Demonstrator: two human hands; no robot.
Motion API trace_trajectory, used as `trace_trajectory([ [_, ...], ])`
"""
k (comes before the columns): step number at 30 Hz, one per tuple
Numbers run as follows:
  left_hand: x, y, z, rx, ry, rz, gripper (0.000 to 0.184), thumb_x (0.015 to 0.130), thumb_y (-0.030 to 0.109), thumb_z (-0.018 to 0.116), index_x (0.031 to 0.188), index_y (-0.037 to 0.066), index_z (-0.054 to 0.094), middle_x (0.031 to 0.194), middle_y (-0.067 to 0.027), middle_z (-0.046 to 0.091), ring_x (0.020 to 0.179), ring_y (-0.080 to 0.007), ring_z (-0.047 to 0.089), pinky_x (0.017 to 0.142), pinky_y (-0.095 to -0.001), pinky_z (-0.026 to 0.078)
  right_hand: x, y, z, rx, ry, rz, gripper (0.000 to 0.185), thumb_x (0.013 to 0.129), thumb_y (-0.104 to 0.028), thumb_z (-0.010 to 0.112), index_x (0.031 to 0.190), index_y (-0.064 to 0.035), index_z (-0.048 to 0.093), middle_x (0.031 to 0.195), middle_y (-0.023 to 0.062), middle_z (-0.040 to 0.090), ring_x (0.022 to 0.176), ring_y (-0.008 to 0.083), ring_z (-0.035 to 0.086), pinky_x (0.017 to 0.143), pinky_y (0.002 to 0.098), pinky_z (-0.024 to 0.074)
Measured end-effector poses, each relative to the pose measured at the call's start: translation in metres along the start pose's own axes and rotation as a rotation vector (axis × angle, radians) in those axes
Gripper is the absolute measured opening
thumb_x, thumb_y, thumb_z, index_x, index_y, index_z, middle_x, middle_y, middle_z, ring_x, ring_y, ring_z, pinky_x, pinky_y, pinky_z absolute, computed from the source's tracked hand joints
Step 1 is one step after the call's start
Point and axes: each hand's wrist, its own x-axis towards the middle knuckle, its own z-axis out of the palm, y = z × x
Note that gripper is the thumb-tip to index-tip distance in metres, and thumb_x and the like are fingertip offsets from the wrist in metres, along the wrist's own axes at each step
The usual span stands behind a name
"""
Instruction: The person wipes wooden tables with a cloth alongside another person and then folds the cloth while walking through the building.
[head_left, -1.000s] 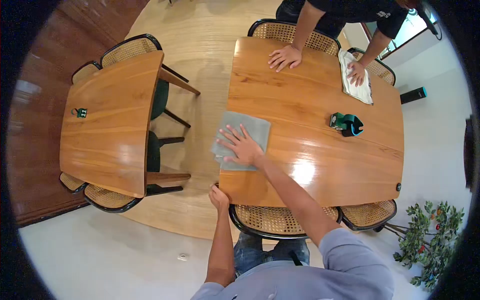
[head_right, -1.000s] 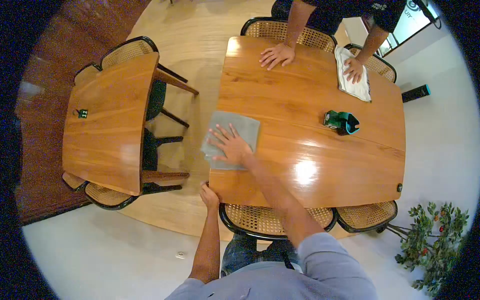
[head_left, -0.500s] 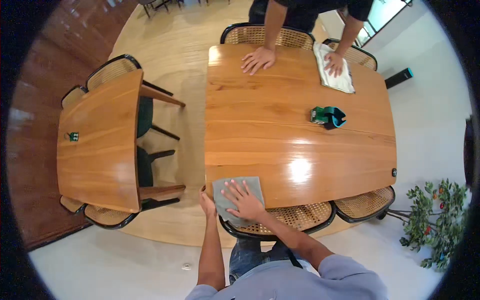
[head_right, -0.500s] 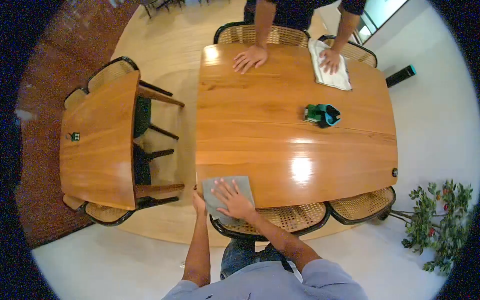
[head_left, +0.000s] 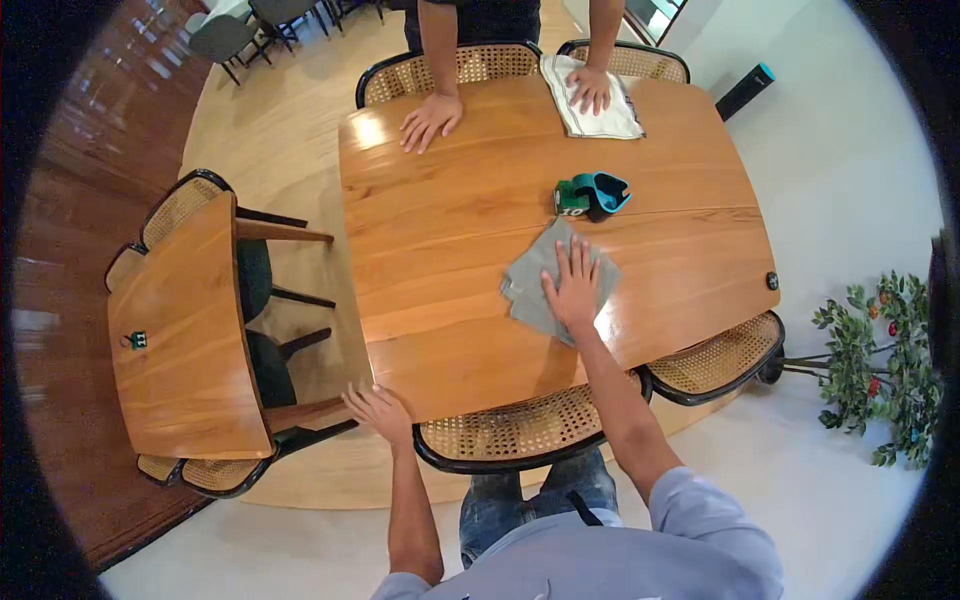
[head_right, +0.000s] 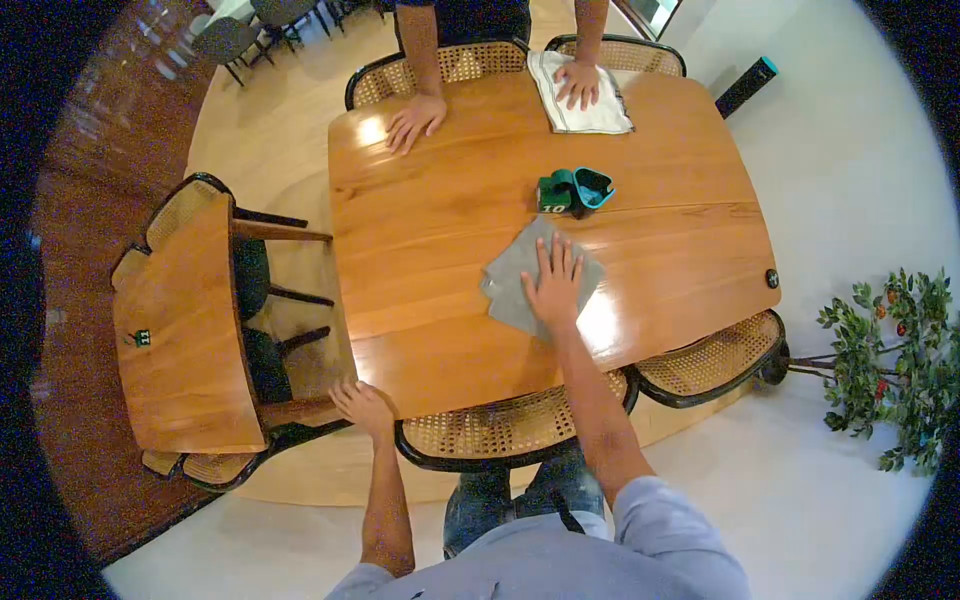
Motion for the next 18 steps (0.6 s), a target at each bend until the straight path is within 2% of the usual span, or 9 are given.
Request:
trace_trajectory([
  [1,0.001,0.016,-0.013,0.0,0.003,0.004,0.048,0.106,0.031,0.036,0.143,0.001,0.044,0.152,-0.0173,0.039,0.143,-0.0358,0.032,0.116,-0.0524,0.024,-0.009,-0.009,-0.007,0.01,-0.08,-0.036,0.075,0.095,-0.052,0.051,0.157,-0.0173,0.029,0.165,0.0161,0.018,0.152,0.0351,0.014,0.121,0.0576,0.0117],
  [2,0.0,0.037,-0.023,0.013,-0.027,0.133,0.047,0.105,0.029,0.039,0.144,0.004,0.043,0.153,-0.0168,0.037,0.145,-0.037,0.028,0.116,-0.0558,0.021,-0.028,-0.022,-0.015,0.018,-0.163,-0.068,0.076,0.095,-0.054,0.051,0.157,-0.0164,0.028,0.165,0.0163,0.017,0.152,0.035,0.013,0.121,0.0576,0.0115],
  [3,-0.002,0.061,-0.03,0.023,-0.058,0.262,0.046,0.104,0.028,0.042,0.145,0.006,0.042,0.154,-0.0163,0.036,0.147,-0.0381,0.024,0.117,-0.0592,0.017,-0.041,-0.033,-0.029,0.05,-0.289,-0.188,0.076,0.095,-0.054,0.05,0.157,-0.0169,0.028,0.165,0.0163,0.016,0.153,0.0349,0.013,0.121,0.058,0.0119],
  [4,-0.006,0.082,-0.032,0.018,-0.065,0.268,0.046,0.104,0.028,0.042,0.145,0.006,0.042,0.154,-0.0163,0.036,0.147,-0.0381,0.024,0.117,-0.0592,0.017,-0.055,-0.041,-0.039,0.081,-0.419,-0.31,0.076,0.095,-0.055,0.05,0.157,-0.0174,0.028,0.165,0.0163,0.015,0.153,0.0349,0.012,0.121,0.0584,0.0122],
  [6,-0.014,0.12,-0.034,-0.192,-0.123,0.317,0.046,0.101,0.027,0.048,0.143,0.006,0.045,0.156,-0.0158,0.034,0.149,-0.0379,0.02,0.118,-0.0606,0.017,-0.089,-0.047,-0.031,0.217,-0.379,-0.571,0.077,0.094,-0.055,0.051,0.157,-0.0184,0.029,0.165,0.0146,0.017,0.153,0.0332,0.013,0.12,0.0595,0.0126],
  [10,-0.04,0.176,-0.021,-0.345,-0.214,0.347,0.048,0.099,0.027,0.05,0.144,0.009,0.045,0.159,-0.0158,0.029,0.151,-0.0385,0.016,0.117,-0.0634,0.014,-0.099,-0.021,-0.045,0.299,-0.465,-0.757,0.073,0.094,-0.052,0.05,0.157,-0.022,0.028,0.165,0.0114,0.019,0.153,0.0333,0.016,0.12,0.0597,0.0127],
  [15,-0.083,0.263,-0.008,-0.37,-0.295,0.261,0.052,0.1,0.031,0.051,0.147,0.01,0.041,0.161,-0.0169,0.023,0.151,-0.0397,0.014,0.117,-0.0651,0.013,-0.054,0.063,-0.053,0.186,-0.455,-0.669,0.07,0.096,-0.048,0.049,0.157,-0.0241,0.028,0.166,0.0091,0.019,0.153,0.0309,0.015,0.121,0.0588,0.013],
  [17,-0.104,0.296,-0.002,-0.368,-0.313,0.313,0.053,0.1,0.033,0.05,0.148,0.012,0.04,0.162,-0.0168,0.021,0.151,-0.0408,0.013,0.115,-0.0672,0.013,-0.023,0.104,-0.055,0.125,-0.334,-0.444,0.068,0.096,-0.045,0.051,0.157,-0.0257,0.029,0.165,0.0096,0.02,0.153,0.0305,0.016,0.121,0.0581,0.0118],
  [18,-0.114,0.311,0.001,-0.364,-0.331,0.358,0.055,0.101,0.035,0.049,0.15,0.014,0.039,0.163,-0.0168,0.019,0.151,-0.0419,0.011,0.114,-0.0692,0.012,-0.013,0.125,-0.056,0.125,-0.329,-0.441,0.068,0.096,-0.045,0.051,0.157,-0.0257,0.029,0.165,0.0096,0.02,0.153,0.0305,0.016,0.121,0.0581,0.0118],
])
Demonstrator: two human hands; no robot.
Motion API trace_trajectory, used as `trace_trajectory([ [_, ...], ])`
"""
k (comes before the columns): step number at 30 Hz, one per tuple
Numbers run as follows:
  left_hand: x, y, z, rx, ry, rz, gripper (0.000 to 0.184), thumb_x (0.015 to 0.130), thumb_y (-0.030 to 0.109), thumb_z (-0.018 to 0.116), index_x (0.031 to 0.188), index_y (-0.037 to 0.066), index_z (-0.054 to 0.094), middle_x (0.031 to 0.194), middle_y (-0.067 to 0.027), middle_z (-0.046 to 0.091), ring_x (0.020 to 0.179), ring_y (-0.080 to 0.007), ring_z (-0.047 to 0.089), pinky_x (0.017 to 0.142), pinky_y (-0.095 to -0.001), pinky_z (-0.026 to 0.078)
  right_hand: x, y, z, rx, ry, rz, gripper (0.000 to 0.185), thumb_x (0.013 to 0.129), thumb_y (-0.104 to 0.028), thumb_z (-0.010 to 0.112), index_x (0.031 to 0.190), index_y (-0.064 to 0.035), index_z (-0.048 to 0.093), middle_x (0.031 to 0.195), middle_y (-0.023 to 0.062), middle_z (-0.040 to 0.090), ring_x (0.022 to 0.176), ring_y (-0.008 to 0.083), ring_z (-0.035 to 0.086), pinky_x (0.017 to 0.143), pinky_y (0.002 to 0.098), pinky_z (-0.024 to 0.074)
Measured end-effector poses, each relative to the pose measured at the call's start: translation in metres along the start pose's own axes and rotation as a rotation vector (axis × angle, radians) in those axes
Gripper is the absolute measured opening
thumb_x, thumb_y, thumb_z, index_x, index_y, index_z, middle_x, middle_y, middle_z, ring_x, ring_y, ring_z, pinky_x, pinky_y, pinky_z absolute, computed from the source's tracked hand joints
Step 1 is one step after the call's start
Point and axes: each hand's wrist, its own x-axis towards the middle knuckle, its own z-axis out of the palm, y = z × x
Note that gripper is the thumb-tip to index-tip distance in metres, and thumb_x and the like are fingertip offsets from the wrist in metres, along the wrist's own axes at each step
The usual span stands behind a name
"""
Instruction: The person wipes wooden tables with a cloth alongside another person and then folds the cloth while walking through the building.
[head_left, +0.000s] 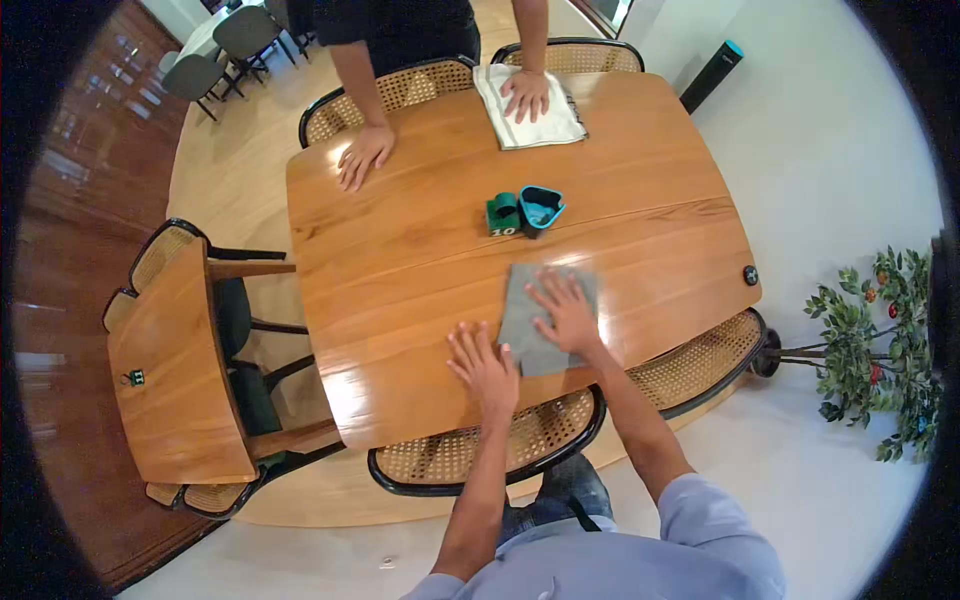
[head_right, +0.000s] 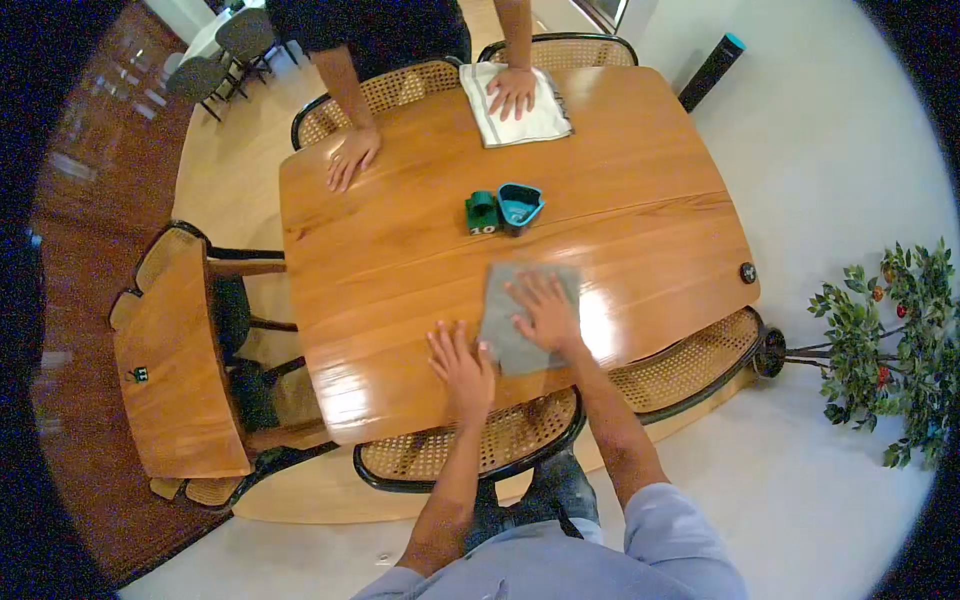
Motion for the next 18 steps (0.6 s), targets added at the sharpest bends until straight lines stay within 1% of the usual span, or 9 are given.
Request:
trace_trajectory([
  [2,-0.003,0.026,0.022,0.003,-0.028,0.045,0.056,0.101,0.036,0.049,0.152,0.016,0.037,0.164,-0.0167,0.017,0.151,-0.043,0.01,0.113,-0.0712,0.012,-0.009,0.049,-0.011,-0.056,0.164,0.199,0.068,0.095,-0.042,0.053,0.157,-0.0251,0.03,0.165,0.0098,0.021,0.152,0.031,0.018,0.121,0.0577,0.0112],
  [3,-0.005,0.037,0.034,0.062,-0.054,0.012,0.058,0.101,0.039,0.048,0.153,0.019,0.035,0.165,-0.0168,0.014,0.151,-0.044,0.008,0.112,-0.0731,0.01,-0.014,0.073,-0.016,-0.059,0.168,0.206,0.068,0.095,-0.042,0.053,0.157,-0.0251,0.03,0.165,0.0098,0.021,0.152,0.031,0.018,0.121,0.0577,0.0112],
  [5,-0.005,0.055,0.054,0.185,-0.107,-0.051,0.061,0.101,0.045,0.046,0.156,0.024,0.031,0.166,-0.017,0.01,0.151,-0.046,0.004,0.11,-0.0768,0.008,-0.022,0.117,-0.025,-0.084,0.283,0.377,0.066,0.094,-0.038,0.055,0.155,-0.0226,0.035,0.164,0.0093,0.023,0.152,0.0322,0.019,0.12,0.0569,0.0149],
  [6,-0.007,0.061,0.059,0.192,-0.115,-0.041,0.061,0.101,0.045,0.046,0.156,0.024,0.031,0.166,-0.017,0.01,0.151,-0.046,0.004,0.11,-0.0768,0.008,-0.028,0.137,-0.028,-0.078,0.284,0.391,0.066,0.094,-0.038,0.055,0.155,-0.0226,0.035,0.164,0.0093,0.023,0.152,0.0322,0.019,0.12,0.0569,0.0149],
  [9,-0.001,0.08,0.071,0.377,-0.015,-0.082,0.064,0.1,0.05,0.044,0.158,0.029,0.027,0.166,-0.0188,0.007,0.151,-0.0476,0.001,0.107,-0.0796,0.004,-0.039,0.188,-0.041,-0.109,0.343,0.46,0.066,0.095,-0.038,0.053,0.156,-0.0227,0.032,0.165,0.0087,0.022,0.152,0.0302,0.017,0.121,0.0563,0.0133],
  [11,-0.001,0.086,0.069,0.395,-0.019,-0.088,0.063,0.1,0.049,0.044,0.158,0.029,0.028,0.165,-0.0208,0.008,0.15,-0.0492,0.002,0.107,-0.08,0.004,-0.039,0.216,-0.05,-0.133,0.343,0.555,0.065,0.095,-0.038,0.052,0.155,-0.0218,0.034,0.165,0.0085,0.021,0.152,0.0301,0.017,0.121,0.0562,0.014],
  [13,0.0,0.091,0.067,0.424,-0.032,-0.079,0.061,0.1,0.047,0.044,0.157,0.029,0.03,0.164,-0.0248,0.009,0.149,-0.0525,0.003,0.106,-0.0806,0.004,-0.03,0.237,-0.058,-0.149,0.375,0.609,0.064,0.095,-0.038,0.052,0.155,-0.0214,0.034,0.165,0.0084,0.021,0.152,0.03,0.017,0.121,0.0562,0.0144],
  [17,0.002,0.09,0.075,0.424,0.002,-0.097,0.063,0.099,0.047,0.046,0.157,0.028,0.031,0.164,-0.024,0.009,0.149,-0.0521,0.002,0.107,-0.0799,0.003,-0.018,0.243,-0.055,-0.226,0.357,0.647,0.064,0.096,-0.04,0.05,0.155,-0.0184,0.035,0.165,0.0088,0.021,0.153,0.03,0.016,0.121,0.0561,0.0146],
  [18,0.002,0.086,0.076,0.45,0.003,-0.085,0.063,0.099,0.046,0.047,0.157,0.028,0.031,0.165,-0.0237,0.008,0.149,-0.0519,0.002,0.108,-0.0794,0.003,-0.015,0.239,-0.049,-0.246,0.37,0.694,0.066,0.096,-0.041,0.05,0.155,-0.0163,0.033,0.164,0.0118,0.021,0.152,0.0325,0.016,0.121,0.0568,0.0134],
])
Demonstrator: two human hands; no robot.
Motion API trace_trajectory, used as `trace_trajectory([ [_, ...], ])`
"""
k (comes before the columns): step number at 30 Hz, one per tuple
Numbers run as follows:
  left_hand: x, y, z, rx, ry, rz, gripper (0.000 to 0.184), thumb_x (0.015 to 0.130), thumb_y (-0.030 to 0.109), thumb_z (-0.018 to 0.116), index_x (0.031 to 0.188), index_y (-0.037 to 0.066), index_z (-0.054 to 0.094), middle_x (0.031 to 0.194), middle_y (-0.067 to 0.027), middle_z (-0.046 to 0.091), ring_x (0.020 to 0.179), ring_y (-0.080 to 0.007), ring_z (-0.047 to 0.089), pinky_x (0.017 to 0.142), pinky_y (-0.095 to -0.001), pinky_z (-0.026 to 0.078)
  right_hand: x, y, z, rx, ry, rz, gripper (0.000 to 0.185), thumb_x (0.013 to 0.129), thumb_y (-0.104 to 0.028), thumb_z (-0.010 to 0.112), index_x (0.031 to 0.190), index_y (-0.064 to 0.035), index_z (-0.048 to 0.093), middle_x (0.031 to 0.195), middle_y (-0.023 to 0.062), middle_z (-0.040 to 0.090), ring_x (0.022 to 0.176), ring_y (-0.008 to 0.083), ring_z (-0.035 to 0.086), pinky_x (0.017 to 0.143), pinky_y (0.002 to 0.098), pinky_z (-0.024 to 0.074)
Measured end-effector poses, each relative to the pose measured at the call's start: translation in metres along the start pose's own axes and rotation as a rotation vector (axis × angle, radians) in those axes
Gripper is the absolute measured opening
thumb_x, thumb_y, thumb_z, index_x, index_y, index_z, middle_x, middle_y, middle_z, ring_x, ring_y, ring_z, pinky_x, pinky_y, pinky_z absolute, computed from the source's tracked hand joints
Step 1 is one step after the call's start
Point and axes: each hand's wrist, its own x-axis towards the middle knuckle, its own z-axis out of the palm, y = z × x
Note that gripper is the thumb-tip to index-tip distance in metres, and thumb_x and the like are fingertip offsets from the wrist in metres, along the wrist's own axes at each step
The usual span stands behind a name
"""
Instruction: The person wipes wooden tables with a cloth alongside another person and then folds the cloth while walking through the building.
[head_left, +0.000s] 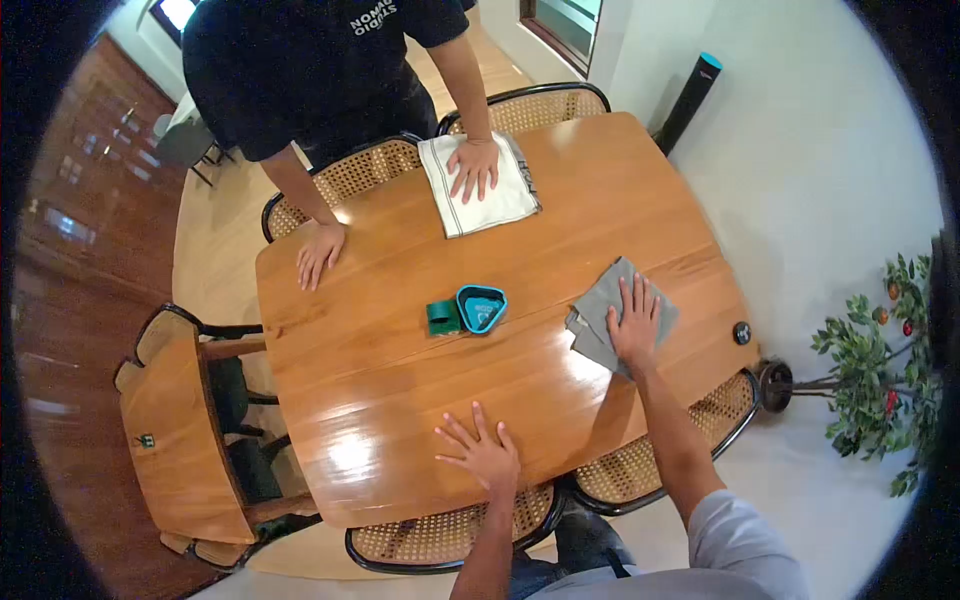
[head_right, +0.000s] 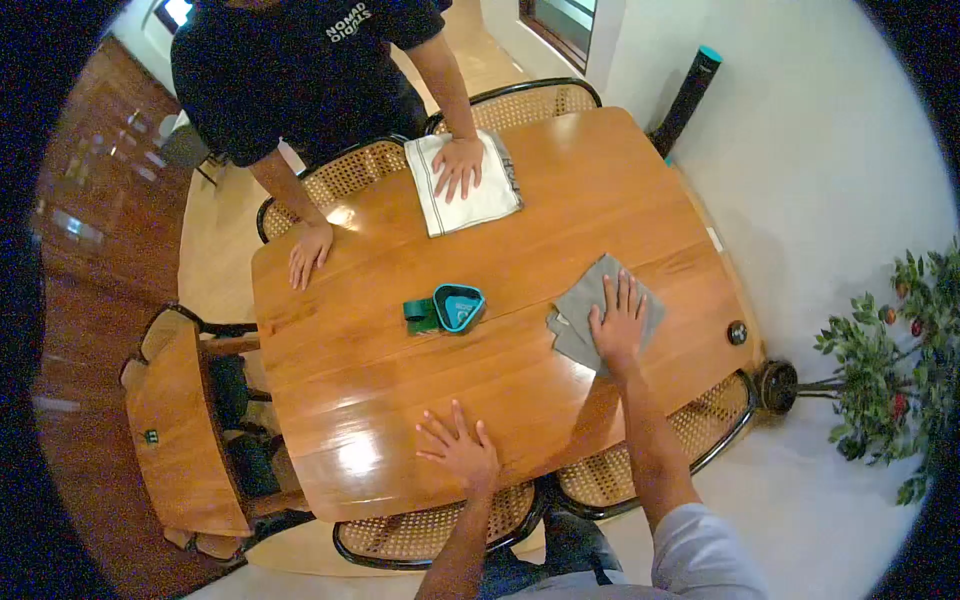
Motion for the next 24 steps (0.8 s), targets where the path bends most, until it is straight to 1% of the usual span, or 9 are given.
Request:
trace_trajectory([
  [3,-0.004,0.0,0.009,0.038,0.018,0.0,0.063,0.099,0.045,0.047,0.156,0.027,0.032,0.165,-0.0229,0.008,0.15,-0.0513,0.002,0.109,-0.0784,0.002,-0.017,-0.038,-0.001,0.093,-0.04,0.087,0.073,0.094,-0.046,0.05,0.155,-0.0119,0.031,0.163,0.0184,0.022,0.151,0.0379,0.015,0.12,0.0583,0.0116],
  [5,-0.005,-0.005,0.016,0.101,0.035,0.001,0.061,0.099,0.043,0.048,0.156,0.028,0.032,0.165,-0.0222,0.008,0.15,-0.0508,0.002,0.11,-0.0774,0.002,-0.042,-0.073,-0.013,0.14,-0.142,-0.12,0.076,0.093,-0.05,0.051,0.156,-0.0131,0.03,0.163,0.0199,0.022,0.151,0.0399,0.015,0.12,0.0586,0.011],
  [7,-0.006,-0.002,0.014,0.123,0.055,-0.001,0.061,0.099,0.042,0.048,0.156,0.028,0.032,0.165,-0.0218,0.008,0.15,-0.0506,0.002,0.11,-0.0769,0.002,-0.079,-0.1,-0.02,0.227,-0.297,-0.314,0.078,0.092,-0.053,0.051,0.157,-0.0165,0.03,0.165,0.0153,0.017,0.153,0.0349,0.013,0.121,0.0582,0.0118],
  [9,-0.007,-0.001,0.003,0.068,0.006,-0.013,0.055,0.102,0.04,0.042,0.155,0.03,0.034,0.166,-0.0188,0.009,0.151,-0.047,0.004,0.111,-0.0759,0.004,-0.121,-0.115,-0.04,0.27,-0.346,-0.478,0.077,0.092,-0.054,0.052,0.157,-0.0179,0.031,0.165,0.0148,0.017,0.152,0.0347,0.014,0.12,0.0593,0.0123],
  [11,-0.002,-0.003,0.004,0.034,-0.006,0.003,0.053,0.103,0.039,0.039,0.155,0.031,0.034,0.166,-0.0172,0.01,0.151,-0.0452,0.005,0.111,-0.0754,0.005,-0.163,-0.107,-0.055,0.294,-0.339,-0.448,0.076,0.092,-0.053,0.053,0.156,-0.0187,0.032,0.165,0.0133,0.018,0.152,0.0343,0.016,0.12,0.0599,0.013],
  [14,-0.006,-0.013,0.034,0.028,0.161,0.021,0.055,0.101,0.039,0.045,0.155,0.03,0.036,0.166,-0.0171,0.012,0.151,-0.0455,0.007,0.111,-0.0758,0.006,-0.21,-0.088,-0.078,0.285,-0.376,-0.317,0.074,0.092,-0.052,0.054,0.156,-0.0198,0.033,0.165,0.0115,0.02,0.152,0.034,0.017,0.119,0.0591,0.0146],
  [19,-0.013,-0.009,0.013,-0.085,0.132,0.007,0.057,0.099,0.039,0.047,0.154,0.028,0.037,0.165,-0.0178,0.014,0.151,-0.0461,0.007,0.111,-0.0763,0.007,-0.225,-0.073,-0.085,0.272,-0.359,-0.366,0.072,0.092,-0.05,0.055,0.154,-0.0199,0.035,0.164,0.0115,0.022,0.151,0.0331,0.018,0.12,0.058,0.0154],
  [22,-0.011,-0.009,0.01,-0.131,0.147,0.016,0.058,0.097,0.037,0.052,0.153,0.028,0.039,0.164,-0.0198,0.015,0.15,-0.0484,0.008,0.111,-0.0759,0.006,-0.214,-0.078,-0.085,0.255,-0.307,-0.297,0.07,0.092,-0.049,0.055,0.153,-0.0197,0.038,0.163,0.0114,0.024,0.151,0.0321,0.018,0.12,0.0572,0.0158],
  [24,-0.01,-0.008,0.011,-0.126,0.148,0.013,0.057,0.098,0.038,0.051,0.153,0.028,0.039,0.165,-0.0192,0.015,0.15,-0.0475,0.008,0.111,-0.0759,0.006,-0.212,-0.078,-0.081,0.249,-0.285,-0.289,0.07,0.092,-0.049,0.056,0.153,-0.0196,0.038,0.163,0.0114,0.024,0.151,0.0321,0.019,0.12,0.0572,0.016],
])
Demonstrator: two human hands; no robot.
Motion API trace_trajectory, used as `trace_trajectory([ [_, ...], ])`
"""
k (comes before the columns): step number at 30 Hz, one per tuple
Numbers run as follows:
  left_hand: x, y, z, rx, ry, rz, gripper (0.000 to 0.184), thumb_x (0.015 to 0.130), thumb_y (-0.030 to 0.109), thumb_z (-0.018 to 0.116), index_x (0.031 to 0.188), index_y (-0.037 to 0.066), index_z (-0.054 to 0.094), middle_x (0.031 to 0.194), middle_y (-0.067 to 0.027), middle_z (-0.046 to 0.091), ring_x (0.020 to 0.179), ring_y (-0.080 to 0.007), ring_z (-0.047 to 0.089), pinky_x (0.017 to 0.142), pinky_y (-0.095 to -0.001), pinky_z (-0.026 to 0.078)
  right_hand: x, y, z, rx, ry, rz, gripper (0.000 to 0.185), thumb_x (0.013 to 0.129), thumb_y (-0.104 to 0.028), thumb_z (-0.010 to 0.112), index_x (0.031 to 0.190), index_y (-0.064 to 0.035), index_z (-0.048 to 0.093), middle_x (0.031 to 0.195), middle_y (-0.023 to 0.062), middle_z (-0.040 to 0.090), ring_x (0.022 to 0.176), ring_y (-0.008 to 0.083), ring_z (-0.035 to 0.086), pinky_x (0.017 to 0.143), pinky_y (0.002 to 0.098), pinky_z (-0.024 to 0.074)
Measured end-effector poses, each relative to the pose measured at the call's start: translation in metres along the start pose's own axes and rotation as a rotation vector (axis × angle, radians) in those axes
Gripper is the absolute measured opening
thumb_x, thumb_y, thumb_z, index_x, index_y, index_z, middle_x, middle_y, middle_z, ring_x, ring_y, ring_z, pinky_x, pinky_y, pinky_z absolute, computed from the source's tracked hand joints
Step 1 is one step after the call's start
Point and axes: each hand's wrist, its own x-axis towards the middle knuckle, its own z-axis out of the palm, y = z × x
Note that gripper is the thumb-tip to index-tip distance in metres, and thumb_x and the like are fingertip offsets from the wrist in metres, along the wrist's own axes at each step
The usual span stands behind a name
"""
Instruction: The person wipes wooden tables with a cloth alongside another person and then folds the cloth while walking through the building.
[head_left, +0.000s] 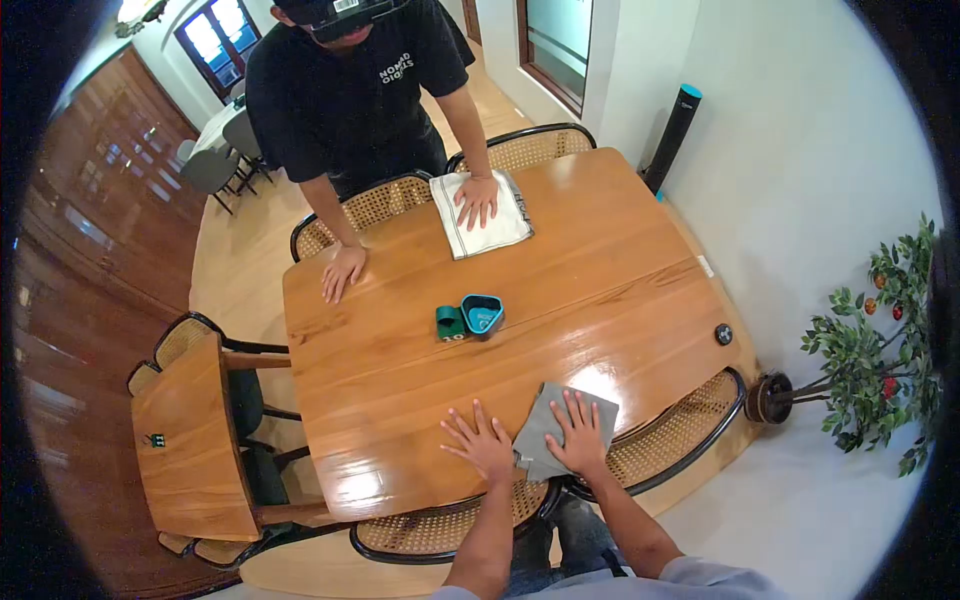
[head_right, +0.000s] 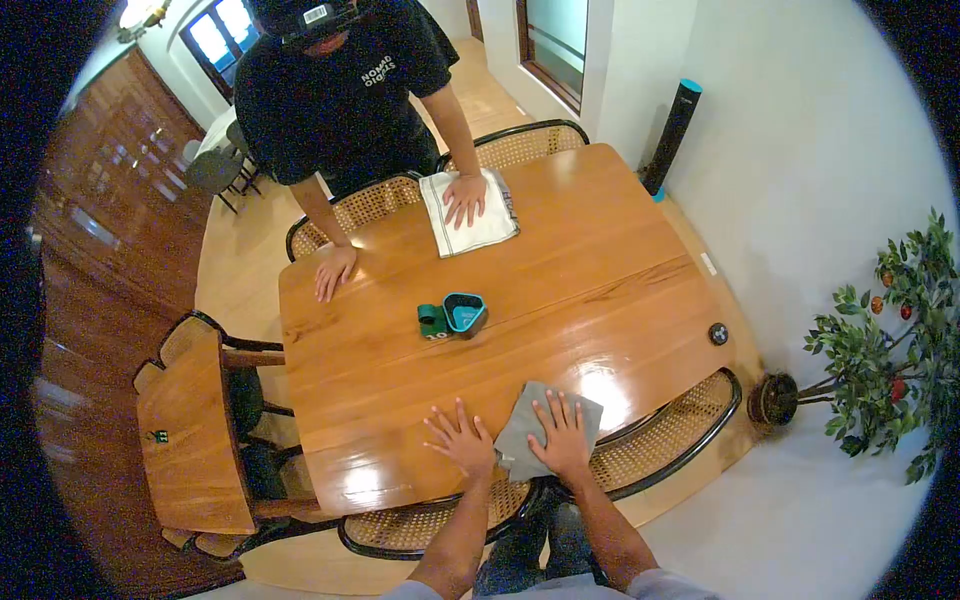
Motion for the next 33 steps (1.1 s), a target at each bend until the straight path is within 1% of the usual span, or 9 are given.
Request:
trace_trajectory([
  [2,-0.001,0.0,0.0,0.016,-0.006,-0.003,0.057,0.099,0.04,0.048,0.154,0.028,0.037,0.165,-0.0181,0.014,0.151,-0.0459,0.007,0.111,-0.076,0.005,0.001,0.003,0.004,-0.013,0.036,0.017,0.069,0.091,-0.048,0.056,0.152,-0.0195,0.04,0.163,0.0113,0.025,0.151,0.0321,0.02,0.12,0.0573,0.0164],
  [7,-0.003,0.005,-0.002,0.029,-0.015,-0.02,0.058,0.098,0.039,0.049,0.154,0.028,0.037,0.165,-0.0181,0.014,0.151,-0.0454,0.006,0.111,-0.0758,0.004,0.013,0.021,-0.011,0.011,0.052,0.033,0.07,0.089,-0.044,0.059,0.152,-0.0194,0.04,0.163,0.0122,0.026,0.151,0.0332,0.02,0.12,0.057,0.0148],
  [11,0.002,0.007,-0.004,0.013,0.012,-0.037,0.058,0.096,0.037,0.054,0.152,0.026,0.041,0.164,-0.0194,0.016,0.15,-0.0477,0.009,0.112,-0.0756,0.006,0.042,0.057,-0.013,-0.02,0.12,0.103,0.068,0.091,-0.046,0.056,0.151,-0.0195,0.041,0.163,0.0108,0.026,0.151,0.0322,0.02,0.119,0.0568,0.017],
  [14,0.002,0.009,-0.007,0.03,-0.015,-0.03,0.059,0.095,0.036,0.055,0.152,0.027,0.041,0.164,-0.0194,0.016,0.15,-0.0475,0.009,0.112,-0.0748,0.005,0.067,0.085,-0.017,-0.091,0.208,0.213,0.067,0.091,-0.043,0.056,0.152,-0.0193,0.04,0.163,0.0101,0.026,0.151,0.0313,0.02,0.119,0.0566,0.017],
  [15,0.004,0.009,-0.007,0.036,-0.011,-0.042,0.059,0.095,0.036,0.055,0.152,0.027,0.041,0.164,-0.0194,0.016,0.15,-0.0475,0.009,0.112,-0.0748,0.005,0.078,0.095,-0.018,-0.085,0.204,0.201,0.067,0.091,-0.043,0.056,0.152,-0.0193,0.04,0.163,0.0101,0.026,0.151,0.0313,0.02,0.119,0.0566,0.017],
  [18,0.004,0.012,-0.009,0.024,-0.017,-0.04,0.061,0.093,0.035,0.056,0.152,0.027,0.041,0.165,-0.0188,0.016,0.15,-0.0474,0.009,0.113,-0.0747,0.005,0.104,0.122,-0.023,-0.128,0.265,0.275,0.066,0.091,-0.04,0.056,0.152,-0.0191,0.04,0.163,0.0093,0.026,0.151,0.0307,0.022,0.119,0.0561,0.0166],
  [22,0.006,0.015,-0.013,0.045,-0.045,-0.052,0.058,0.096,0.037,0.05,0.152,0.027,0.04,0.164,-0.0186,0.016,0.151,-0.0454,0.006,0.114,-0.0717,0.003,0.132,0.15,-0.029,-0.125,0.292,0.291,0.066,0.091,-0.038,0.056,0.152,-0.0191,0.04,0.163,0.0089,0.027,0.151,0.0304,0.023,0.12,0.0559,0.0165],
  [27,0.007,0.016,-0.01,0.028,-0.064,-0.099,0.058,0.095,0.037,0.051,0.152,0.026,0.042,0.164,-0.0191,0.016,0.151,-0.0451,0.007,0.114,-0.0718,0.003,0.172,0.192,-0.036,-0.177,0.308,0.235,0.066,0.091,-0.038,0.056,0.153,-0.0197,0.039,0.162,0.0085,0.028,0.15,0.0301,0.023,0.12,0.0548,0.0167],
  [33,0.009,0.02,-0.013,0.018,-0.058,-0.096,0.058,0.094,0.037,0.053,0.151,0.027,0.043,0.164,-0.0191,0.016,0.151,-0.0445,0.009,0.115,-0.0714,0.003,0.223,0.246,-0.049,-0.171,0.31,0.178,0.065,0.092,-0.036,0.056,0.153,-0.0201,0.039,0.162,0.008,0.029,0.15,0.0293,0.023,0.119,0.055,0.0179],
])
